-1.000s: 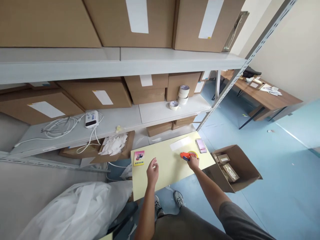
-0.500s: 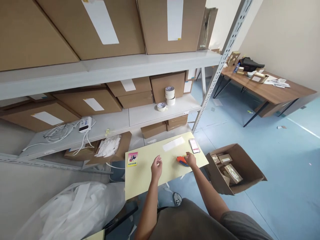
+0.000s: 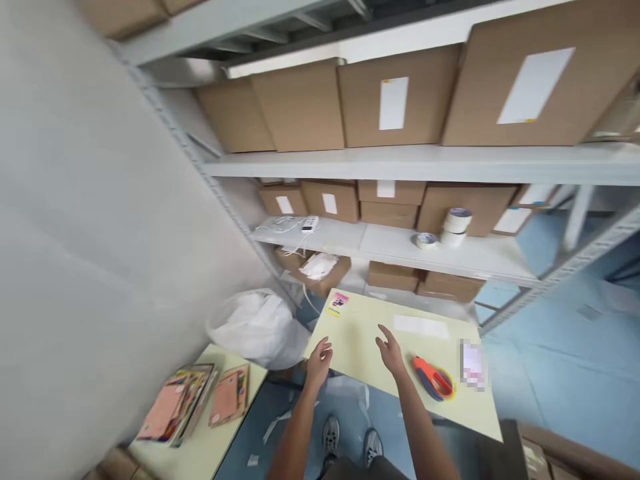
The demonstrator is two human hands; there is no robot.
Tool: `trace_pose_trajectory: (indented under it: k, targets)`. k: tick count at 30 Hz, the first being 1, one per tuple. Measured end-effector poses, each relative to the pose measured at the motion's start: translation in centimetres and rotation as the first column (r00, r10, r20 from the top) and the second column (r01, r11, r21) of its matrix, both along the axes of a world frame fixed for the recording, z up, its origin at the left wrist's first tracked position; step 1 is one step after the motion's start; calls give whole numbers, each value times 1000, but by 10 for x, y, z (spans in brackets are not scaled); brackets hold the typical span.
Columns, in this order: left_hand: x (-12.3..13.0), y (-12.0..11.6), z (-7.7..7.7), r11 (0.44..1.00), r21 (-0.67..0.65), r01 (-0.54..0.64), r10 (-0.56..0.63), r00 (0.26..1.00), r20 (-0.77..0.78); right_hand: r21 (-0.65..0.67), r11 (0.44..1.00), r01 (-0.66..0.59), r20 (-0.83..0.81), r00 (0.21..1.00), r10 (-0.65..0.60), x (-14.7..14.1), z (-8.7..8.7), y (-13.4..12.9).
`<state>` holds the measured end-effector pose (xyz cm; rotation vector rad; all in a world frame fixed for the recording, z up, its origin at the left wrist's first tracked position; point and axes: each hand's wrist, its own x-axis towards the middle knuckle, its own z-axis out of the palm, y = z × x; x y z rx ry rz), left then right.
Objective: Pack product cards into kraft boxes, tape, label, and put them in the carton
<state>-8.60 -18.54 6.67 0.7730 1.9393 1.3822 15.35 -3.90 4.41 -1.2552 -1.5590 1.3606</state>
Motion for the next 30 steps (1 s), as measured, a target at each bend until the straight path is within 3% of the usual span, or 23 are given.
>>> trace_pose_trajectory:
  k: [5, 9, 15, 23, 30]
  targets:
    - [-58, -85, 14, 972, 18, -235, 235, 971, -30, 4, 976, -217, -35, 976, 217, -75, 4, -52]
    - [-77, -138, 23, 928, 52, -370, 371, 928, -18, 48, 921, -388, -11, 921, 389, -123, 17, -91]
    - [-104, -229, 28, 880, 132, -456, 455, 890, 39, 170, 806, -567, 30, 821, 571, -203, 35, -159]
    - [-157, -398, 37, 788, 144, -598, 599, 800, 42, 190, 685, -703, 65, 705, 706, -301, 40, -307]
    - [-185, -556, 11, 637, 143, -758, 750, 652, 114, 178, 527, -831, 88, 547, 833, -381, 34, -448]
